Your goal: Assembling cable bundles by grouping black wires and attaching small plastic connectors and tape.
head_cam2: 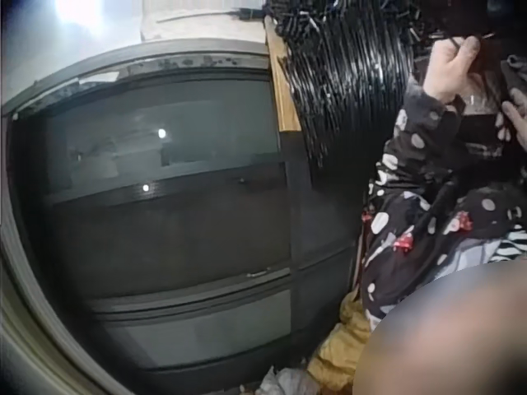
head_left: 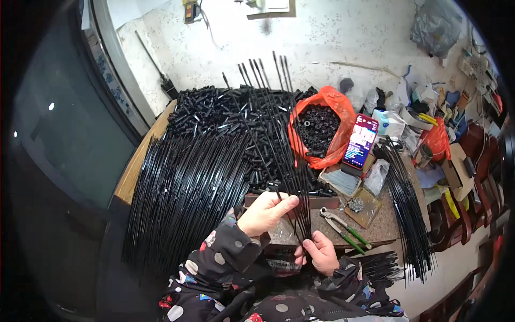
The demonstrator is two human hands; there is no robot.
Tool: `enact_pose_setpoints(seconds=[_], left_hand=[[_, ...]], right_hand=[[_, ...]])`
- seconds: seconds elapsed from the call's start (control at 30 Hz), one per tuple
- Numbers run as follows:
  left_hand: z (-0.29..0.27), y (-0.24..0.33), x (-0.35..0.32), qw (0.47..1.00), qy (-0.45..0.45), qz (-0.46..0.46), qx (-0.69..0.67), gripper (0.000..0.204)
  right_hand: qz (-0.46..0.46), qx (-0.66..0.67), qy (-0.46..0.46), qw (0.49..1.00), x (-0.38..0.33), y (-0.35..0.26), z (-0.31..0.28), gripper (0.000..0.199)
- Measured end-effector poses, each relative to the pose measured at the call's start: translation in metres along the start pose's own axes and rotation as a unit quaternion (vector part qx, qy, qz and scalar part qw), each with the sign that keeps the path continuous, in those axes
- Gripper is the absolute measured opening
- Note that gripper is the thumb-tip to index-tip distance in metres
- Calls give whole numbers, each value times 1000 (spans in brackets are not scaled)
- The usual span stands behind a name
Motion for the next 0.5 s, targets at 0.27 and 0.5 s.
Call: enact_pose_setpoints(seconds=[0.27, 0.5], left_hand=[[-74, 47, 24, 983, 139, -9, -121, 31], [-164, 61, -32, 963, 260, -63, -20, 35]], right_hand=[[-55, -71, 104, 990, 15, -24, -7, 12], [-54, -40, 73, 995, 4, -18, -5, 12]])
Point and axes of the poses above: each hand's wrist, its own x-axis towards the middle knuckle, its own z-axis out of the palm, y = z × x, the point moved 6 cm from there along x, towards the middle knuckle, and after that the axes turned 5 degrees about -x, right-handed, at the moved point
